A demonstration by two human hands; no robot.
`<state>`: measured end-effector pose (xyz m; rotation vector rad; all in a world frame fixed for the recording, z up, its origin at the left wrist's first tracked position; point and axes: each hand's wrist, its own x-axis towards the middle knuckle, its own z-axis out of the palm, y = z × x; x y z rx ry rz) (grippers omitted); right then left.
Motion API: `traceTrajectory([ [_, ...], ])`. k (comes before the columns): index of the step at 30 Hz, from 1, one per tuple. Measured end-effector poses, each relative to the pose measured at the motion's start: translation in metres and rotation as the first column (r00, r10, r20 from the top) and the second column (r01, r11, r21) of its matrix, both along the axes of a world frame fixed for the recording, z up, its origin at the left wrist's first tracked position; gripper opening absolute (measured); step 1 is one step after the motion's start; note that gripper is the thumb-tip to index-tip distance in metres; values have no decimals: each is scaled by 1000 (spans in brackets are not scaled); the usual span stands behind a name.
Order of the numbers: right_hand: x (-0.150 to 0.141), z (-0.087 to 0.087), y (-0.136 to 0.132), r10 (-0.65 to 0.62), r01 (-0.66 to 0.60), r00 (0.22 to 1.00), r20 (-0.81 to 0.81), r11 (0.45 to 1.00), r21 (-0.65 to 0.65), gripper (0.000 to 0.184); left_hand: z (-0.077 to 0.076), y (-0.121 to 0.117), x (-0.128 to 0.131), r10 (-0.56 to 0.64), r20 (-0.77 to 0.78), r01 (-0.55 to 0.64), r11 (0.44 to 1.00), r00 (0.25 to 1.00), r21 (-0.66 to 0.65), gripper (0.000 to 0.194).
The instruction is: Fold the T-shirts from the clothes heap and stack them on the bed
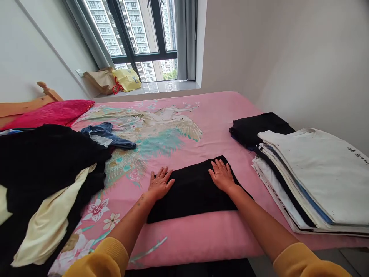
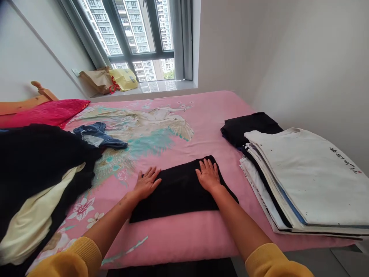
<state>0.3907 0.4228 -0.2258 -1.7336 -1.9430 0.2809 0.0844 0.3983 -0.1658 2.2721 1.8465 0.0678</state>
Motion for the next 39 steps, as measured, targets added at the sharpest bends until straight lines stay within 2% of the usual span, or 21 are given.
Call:
traceTrajectory([
  [4,0,4,-3,-1,0,999,34,1000,9,50,-16,-18,-63,152,-2,-152,988,988,35,60],
  [6,-3,14,-6,-50,49,998,30,999,13,51,-19,-29,-81,226,69,-231,970,972,75,56],
  [9,-19,39,-20,-112,112,994,-8,987,114,49,-24,-54,-95,259,154,-281,950,953,139,49],
  [11,-41,59,-37,-20,26,999,-32,981,191,45,-27,-74,-97,231,150,-255,951,961,172,46],
  [13,-71,76,-56,161,-149,986,-38,965,217,41,-29,-95,-96,200,115,-219,957,973,191,45],
  [15,-104,85,-75,330,-315,943,-50,929,195,39,-29,-113,-93,165,73,-176,966,984,189,47],
  [18,-147,83,-95,469,-458,881,-68,879,128,40,-26,-132,-92,116,16,-117,982,993,149,52],
  [21,-175,73,-99,478,-474,876,-63,877,76,43,-22,-139,-93,96,-21,-93,990,995,109,59],
  [24,-192,61,-95,464,-462,886,-21,885,62,44,-22,-137,-92,98,-29,-94,991,995,99,67],
  [27,-201,49,-90,433,-434,901,34,901,26,44,-26,-131,-84,165,-28,-160,980,986,122,60],
  [31,-207,37,-89,382,-384,922,60,923,29,42,-33,-115,-68,339,4,-336,929,941,157,50],
  [34,-207,34,-88,369,-370,929,26,927,64,42,-34,-97,-50,444,156,-462,881,882,106,51],
  [35,-206,33,-88,368,-368,930,2,927,70,42,-32,-91,-42,458,263,-489,870,849,64,50],
  [36,-204,33,-87,369,-367,929,-28,927,73,43,-29,-84,-32,461,420,-507,862,781,-4,48],
  [37,-202,32,-86,372,-368,926,-59,927,74,45,-25,-79,-21,452,593,-504,859,666,-89,46],
  [39,-199,34,-86,378,-372,920,-100,926,69,51,-14,-72,2,413,832,-435,869,369,-238,44],
])
